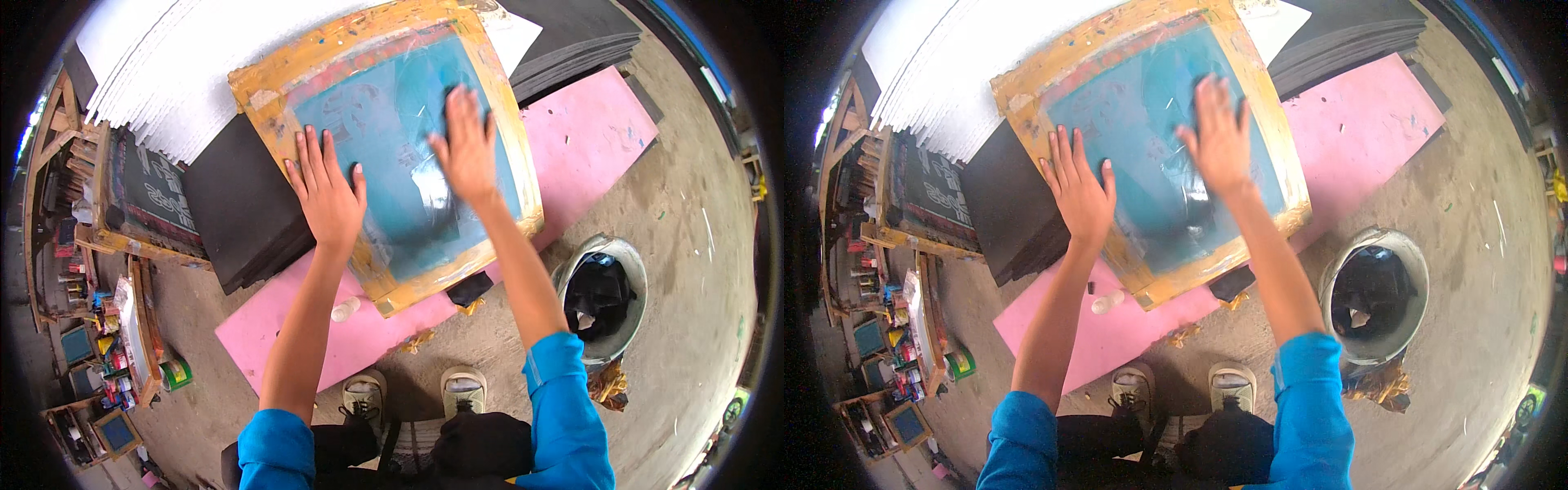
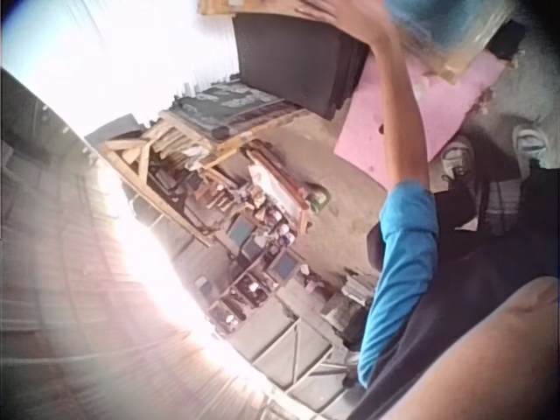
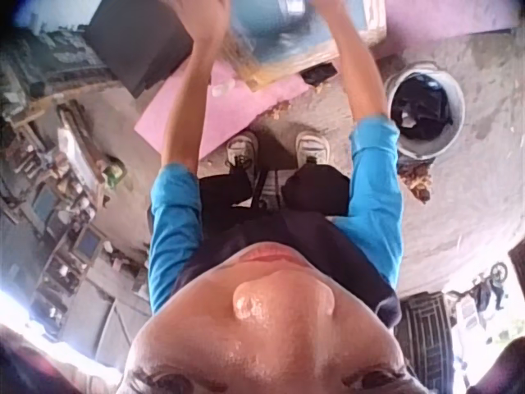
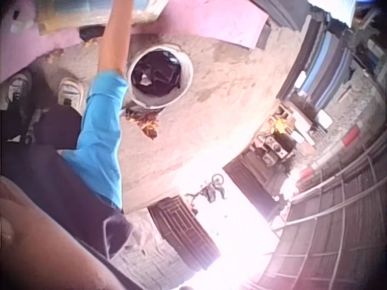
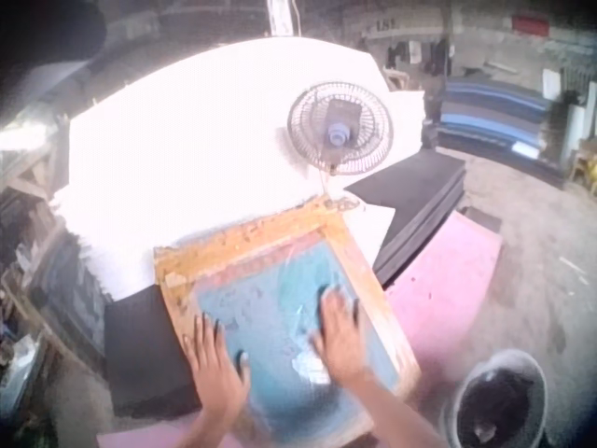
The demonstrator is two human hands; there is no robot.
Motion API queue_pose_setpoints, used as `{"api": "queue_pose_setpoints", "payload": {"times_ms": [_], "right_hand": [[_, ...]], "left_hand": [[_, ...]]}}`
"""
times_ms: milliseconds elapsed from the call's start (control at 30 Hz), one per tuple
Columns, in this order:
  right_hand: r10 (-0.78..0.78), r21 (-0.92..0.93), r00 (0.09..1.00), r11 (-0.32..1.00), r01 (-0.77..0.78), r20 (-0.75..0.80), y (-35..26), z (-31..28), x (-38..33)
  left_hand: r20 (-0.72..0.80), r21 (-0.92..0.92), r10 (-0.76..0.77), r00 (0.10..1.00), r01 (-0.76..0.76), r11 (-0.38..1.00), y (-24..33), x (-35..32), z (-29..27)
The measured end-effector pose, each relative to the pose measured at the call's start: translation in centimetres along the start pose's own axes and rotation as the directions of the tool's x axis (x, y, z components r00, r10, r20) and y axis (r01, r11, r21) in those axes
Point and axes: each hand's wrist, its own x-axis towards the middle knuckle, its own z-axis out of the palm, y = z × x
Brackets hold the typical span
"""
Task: The person wipes a framed screen with a dark cloth, repeatedly rubbing the surface to remove residue. The person occasionally dips the cloth into a bucket of liquid and continues wiping the screen until it appears cleaner.
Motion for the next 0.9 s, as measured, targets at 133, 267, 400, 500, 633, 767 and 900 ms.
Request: {"api": "queue_pose_setpoints", "payload": {"times_ms": [133, 267, 400, 500, 633, 767, 900], "right_hand": [[0.146, 0.046, 0.957, 0.989, -0.138, -0.253, 1.3, 1.9, 6.2], [-0.235, 0.095, 0.969, 0.966, 0.241, -0.072, -2.5, 2.5, 5.6], [-0.038, -0.038, 0.996, 0.999, 0.035, -0.08, 0.3, 1.5, 7.9], [0.001, 0.041, 0.998, 0.999, 0.002, -0.068, -1.2, 1.9, 5.1], [-0.166, 0.136, 0.983, 0.978, 0.155, 0.077, -3.4, 1.0, -0.2], [-0.073, 0.03, 0.997, 0.997, 0.074, -0.021, 0.5, 0.9, 5.2], [0.016, 0.041, 0.997, 0.999, -0.013, -0.069, 0.2, 1.3, 6.4]], "left_hand": [[0.026, -0.046, -0.014, 1.0, 0.015, 0.999, 0.7, 0.0, 0.2], [0.01, -0.008, -0.006, 1.0, 0.006, 1.0, -0.6, 0.0, 0.0], [0.036, -0.036, -0.007, 0.999, 0.008, 0.999, 0.2, -0.1, 0.1], [0.042, -0.027, -0.012, 0.999, 0.014, 1.0, 0.1, -0.2, 0.2], [0.012, -0.004, 0.003, 1.0, -0.003, 1.0, -0.6, -0.2, -0.1], [0.013, -0.052, -0.002, 1.0, 0.003, 0.999, 0.5, -0.1, 0.3], [0.025, -0.046, -0.005, 1.0, 0.006, 0.999, 0.4, 0.0, 0.1]]}}
